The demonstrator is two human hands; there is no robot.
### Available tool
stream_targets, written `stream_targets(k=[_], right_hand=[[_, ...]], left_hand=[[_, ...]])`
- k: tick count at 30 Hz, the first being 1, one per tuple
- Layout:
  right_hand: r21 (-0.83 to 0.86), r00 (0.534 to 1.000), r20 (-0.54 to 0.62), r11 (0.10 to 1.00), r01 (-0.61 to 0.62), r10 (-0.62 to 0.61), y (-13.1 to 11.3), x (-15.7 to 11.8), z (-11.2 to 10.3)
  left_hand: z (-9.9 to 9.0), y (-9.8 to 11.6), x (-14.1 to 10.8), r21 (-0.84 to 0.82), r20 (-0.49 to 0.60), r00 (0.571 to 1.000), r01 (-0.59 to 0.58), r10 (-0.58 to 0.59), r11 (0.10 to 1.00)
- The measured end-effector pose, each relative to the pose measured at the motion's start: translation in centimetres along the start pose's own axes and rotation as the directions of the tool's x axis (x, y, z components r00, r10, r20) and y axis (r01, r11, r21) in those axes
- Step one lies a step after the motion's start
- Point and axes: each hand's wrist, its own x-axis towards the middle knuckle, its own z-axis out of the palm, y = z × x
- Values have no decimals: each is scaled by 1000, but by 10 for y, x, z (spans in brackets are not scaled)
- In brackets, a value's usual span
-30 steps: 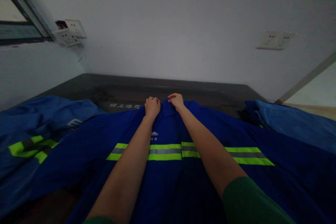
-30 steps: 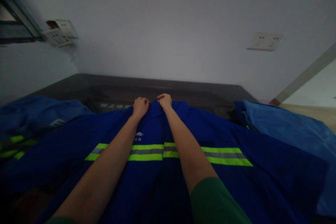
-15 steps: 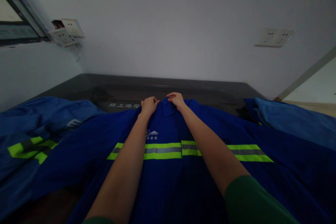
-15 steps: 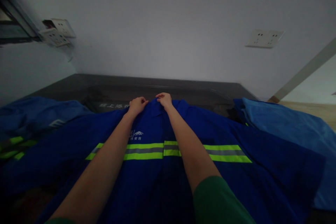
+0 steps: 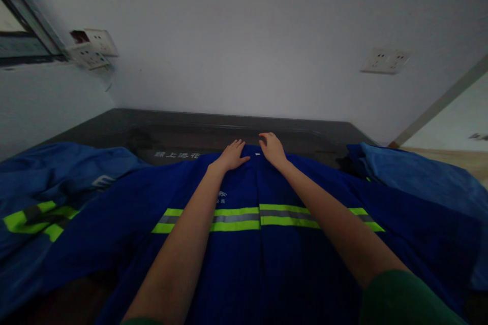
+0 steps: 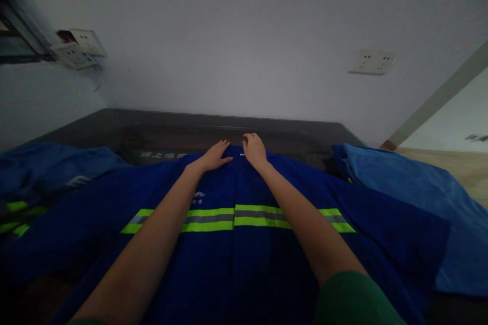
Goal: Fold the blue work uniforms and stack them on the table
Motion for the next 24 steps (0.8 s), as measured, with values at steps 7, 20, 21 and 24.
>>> stream_targets(k=[7,20,21,24], right_hand=[[-277,948,313,960,32,58,58,-57,-23],[-319,974,204,947,-27,96,32,-80,-46],[-326,969,234,945,-1,81,29,-90,-48],[-358,940,331,933,39,88,24,-111,-49]], left_hand=[[19,9,-5,10,33,994,106,-106,994],[23,18,-8,25,-79,979,191,-189,981],[24,19,-9,16,-95,978,188,-186,982],[22,26,-14,-18,-224,954,200,-199,980]])
